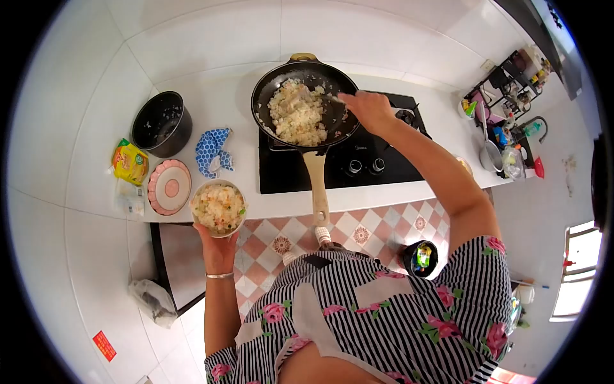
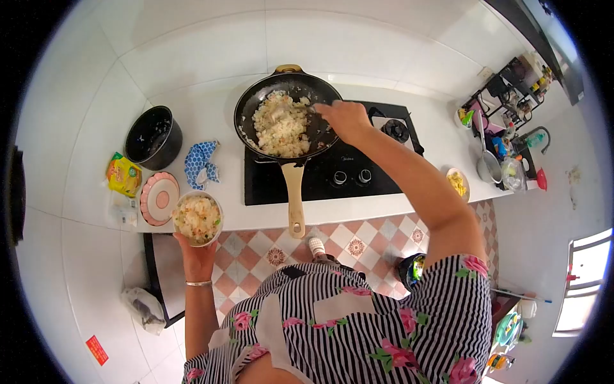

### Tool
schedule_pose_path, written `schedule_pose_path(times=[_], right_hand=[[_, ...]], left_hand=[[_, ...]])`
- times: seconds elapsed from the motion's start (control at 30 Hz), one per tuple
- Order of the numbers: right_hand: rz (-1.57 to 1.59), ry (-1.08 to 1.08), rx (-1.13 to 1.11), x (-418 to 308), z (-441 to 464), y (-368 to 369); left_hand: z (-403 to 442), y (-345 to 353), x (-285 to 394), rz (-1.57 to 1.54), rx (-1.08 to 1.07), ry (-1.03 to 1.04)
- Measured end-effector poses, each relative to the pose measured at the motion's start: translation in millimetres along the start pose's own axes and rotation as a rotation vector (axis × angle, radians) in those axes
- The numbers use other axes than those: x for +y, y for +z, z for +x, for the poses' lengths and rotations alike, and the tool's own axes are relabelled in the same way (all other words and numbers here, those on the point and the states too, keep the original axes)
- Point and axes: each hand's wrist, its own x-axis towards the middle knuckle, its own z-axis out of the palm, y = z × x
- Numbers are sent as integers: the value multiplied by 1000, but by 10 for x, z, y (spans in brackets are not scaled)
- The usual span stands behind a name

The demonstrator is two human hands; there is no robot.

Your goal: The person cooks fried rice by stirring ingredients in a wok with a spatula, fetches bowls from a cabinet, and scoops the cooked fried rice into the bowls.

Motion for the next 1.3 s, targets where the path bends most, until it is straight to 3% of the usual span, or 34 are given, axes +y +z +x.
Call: schedule_pose_path(times=[0.1,0.17,0.23,0.27,0.37,0.47,0.6,0.7,0.73,0.9,0.93,1.03,1.3], right_hand=[[36,130,43,-176,338,242],[-22,140,-95,-266,373,310],[-21,120,-149,-290,145,285],[-11,88,-67,-243,-37,217],[3,233,-105,-307,-604,-252],[0,324,-201,-493,-851,-117],[202,400,-125,-602,-922,331],[-23,264,227,-540,-1133,402],[69,214,406,-540,-1232,198],[1538,217,27,-409,-1895,-30],[1859,211,-91,-327,-2031,-25],[2086,251,-130,99,-2414,-46],[2152,620,77,1525,-3521,441]], left_hand=[[-27,-85,15,29,33,-39],[-48,-14,57,55,43,-39],[-31,-7,73,76,17,-50],[-28,-12,60,78,3,-58],[-11,82,81,75,-14,-78],[21,228,60,101,-36,-137],[70,526,-30,71,-106,-199],[25,901,-198,77,-151,-255],[15,1010,-267,73,-184,-290],[-161,1705,-743,86,-398,-427],[-214,1841,-904,116,-320,-472],[-290,2257,-1422,207,-411,-491],[-366,3455,-3205,343,-511,-707]])
